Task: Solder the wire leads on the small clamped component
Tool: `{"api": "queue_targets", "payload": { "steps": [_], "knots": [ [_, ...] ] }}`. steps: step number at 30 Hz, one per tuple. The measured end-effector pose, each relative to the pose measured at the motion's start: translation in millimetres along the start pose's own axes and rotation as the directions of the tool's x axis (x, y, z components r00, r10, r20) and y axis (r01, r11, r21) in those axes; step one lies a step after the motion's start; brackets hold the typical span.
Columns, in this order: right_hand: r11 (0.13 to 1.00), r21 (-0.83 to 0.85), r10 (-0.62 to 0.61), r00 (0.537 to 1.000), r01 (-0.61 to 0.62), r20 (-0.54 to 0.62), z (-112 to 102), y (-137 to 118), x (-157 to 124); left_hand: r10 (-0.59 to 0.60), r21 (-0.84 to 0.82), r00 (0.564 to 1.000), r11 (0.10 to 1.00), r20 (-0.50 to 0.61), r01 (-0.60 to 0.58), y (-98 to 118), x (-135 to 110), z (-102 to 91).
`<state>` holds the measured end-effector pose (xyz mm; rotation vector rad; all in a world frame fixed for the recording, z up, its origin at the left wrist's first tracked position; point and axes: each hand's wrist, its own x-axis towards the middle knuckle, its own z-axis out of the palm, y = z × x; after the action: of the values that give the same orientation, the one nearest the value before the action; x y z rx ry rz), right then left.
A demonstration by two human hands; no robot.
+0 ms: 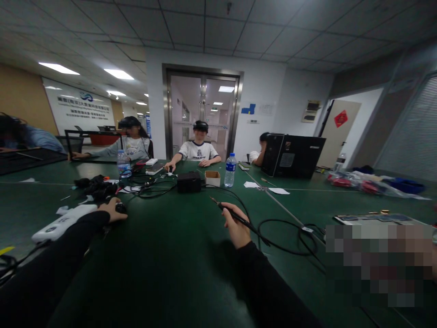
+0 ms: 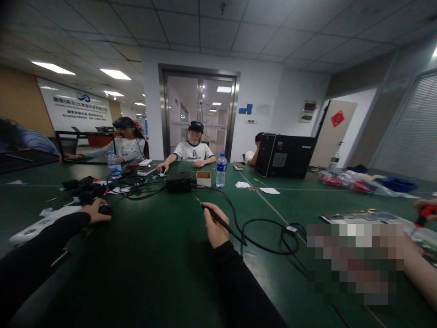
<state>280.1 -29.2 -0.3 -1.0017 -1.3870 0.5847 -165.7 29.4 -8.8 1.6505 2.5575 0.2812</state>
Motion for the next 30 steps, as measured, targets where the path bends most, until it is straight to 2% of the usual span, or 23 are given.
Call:
{"api": "queue_targets", "payload": {
  "steps": [3, 6, 11, 15, 18, 21, 23, 26, 30],
  "knots": [
    [1.000, -0.009, 0.018, 1.000, -0.018, 0.022, 0, 7, 0, 0.060, -0.060, 0.996, 0.997, 0.073, -0.056, 36, -27, 0.9],
    [0.999, -0.019, 0.034, 0.998, -0.033, 0.054, 0, 13, 0, 0.130, -0.105, 0.978, 0.988, 0.165, -0.114, 87, -54, 6.8],
    [0.998, -0.003, 0.064, 0.995, -0.064, 0.073, 0, 19, 0, 0.308, -0.149, 0.944, 0.945, 0.119, -0.290, 175, -95, 28.8],
    [0.997, 0.008, 0.071, 0.996, -0.071, 0.053, -1, 20, 0, 0.373, -0.223, 0.923, 0.912, 0.095, -0.345, 222, -133, 39.4],
    [0.996, 0.024, 0.084, 0.996, -0.085, 0.041, -1, 18, 0, 0.375, -0.239, 0.923, 0.907, 0.084, -0.347, 241, -159, 40.1],
    [0.994, 0.048, 0.101, 0.995, -0.102, 0.017, -1, 16, 0, 0.390, -0.266, 0.915, 0.897, 0.107, -0.352, 246, -167, 38.3],
    [0.993, 0.059, 0.103, 0.994, -0.101, -0.029, 1, 14, 0, 0.369, -0.325, 0.922, 0.892, 0.119, -0.315, 245, -157, 38.4],
    [0.996, 0.044, 0.082, 0.992, -0.078, -0.096, 2, 14, 1, 0.288, -0.449, 0.950, 0.869, 0.117, -0.208, 240, -126, 44.3],
    [0.997, 0.055, 0.063, 0.995, -0.059, -0.079, 4, 15, 0, 0.362, -0.531, 0.928, 0.806, 0.090, -0.262, 237, -93, 61.1]
  ]
}}
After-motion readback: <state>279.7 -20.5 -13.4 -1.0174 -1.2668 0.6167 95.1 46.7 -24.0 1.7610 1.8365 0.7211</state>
